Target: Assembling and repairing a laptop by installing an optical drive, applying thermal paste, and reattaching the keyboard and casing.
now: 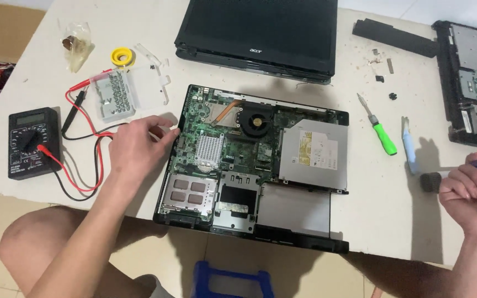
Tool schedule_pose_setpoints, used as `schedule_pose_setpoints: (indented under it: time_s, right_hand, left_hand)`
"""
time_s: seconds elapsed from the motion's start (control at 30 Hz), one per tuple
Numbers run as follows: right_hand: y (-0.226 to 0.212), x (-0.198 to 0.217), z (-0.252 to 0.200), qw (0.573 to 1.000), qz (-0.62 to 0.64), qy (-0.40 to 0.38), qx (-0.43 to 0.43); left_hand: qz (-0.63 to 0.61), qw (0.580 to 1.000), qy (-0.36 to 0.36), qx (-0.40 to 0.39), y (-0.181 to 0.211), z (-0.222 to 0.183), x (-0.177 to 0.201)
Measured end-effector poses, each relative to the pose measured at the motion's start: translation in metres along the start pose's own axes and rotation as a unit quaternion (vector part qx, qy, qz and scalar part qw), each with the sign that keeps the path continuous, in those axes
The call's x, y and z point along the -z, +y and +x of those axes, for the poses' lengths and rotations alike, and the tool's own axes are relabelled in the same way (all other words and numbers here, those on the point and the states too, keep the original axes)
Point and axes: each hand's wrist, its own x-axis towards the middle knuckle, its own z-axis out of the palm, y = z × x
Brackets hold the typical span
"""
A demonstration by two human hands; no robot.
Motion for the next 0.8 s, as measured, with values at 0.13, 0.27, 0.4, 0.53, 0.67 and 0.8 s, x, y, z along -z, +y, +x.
schedule_pose_setpoints:
  time_s: [0.13, 0.27, 0.4, 0.53, 0.67, 0.8]
  right_hand:
    - [0.003, -0.008, -0.001, 1.000, -0.012, 0.025, 0.010]
    - [0.005, -0.009, -0.002, 1.000, 0.001, 0.002, -0.002]
    - [0.006, -0.011, -0.001, 1.000, -0.003, 0.011, -0.004]
    - [0.006, -0.013, -0.001, 1.000, -0.017, 0.024, -0.001]
    - [0.004, -0.005, 0.000, 1.000, 0.009, 0.000, -0.004]
    - [0.008, -0.013, -0.003, 1.000, 0.011, -0.010, -0.006]
  left_hand:
    - [0.009, 1.000, -0.009, 0.000, 0.000, 0.000, -0.001]
    - [0.010, 1.000, -0.021, 0.012, 0.000, -0.001, 0.000]
    - [0.009, 1.000, -0.020, 0.008, 0.000, -0.001, -0.001]
    - [0.002, 1.000, -0.013, 0.002, -0.003, 0.002, -0.005]
    - [0.015, 1.000, -0.015, 0.006, -0.006, 0.004, -0.008]
    - [0.035, 0.999, -0.021, 0.010, -0.006, 0.003, -0.009]
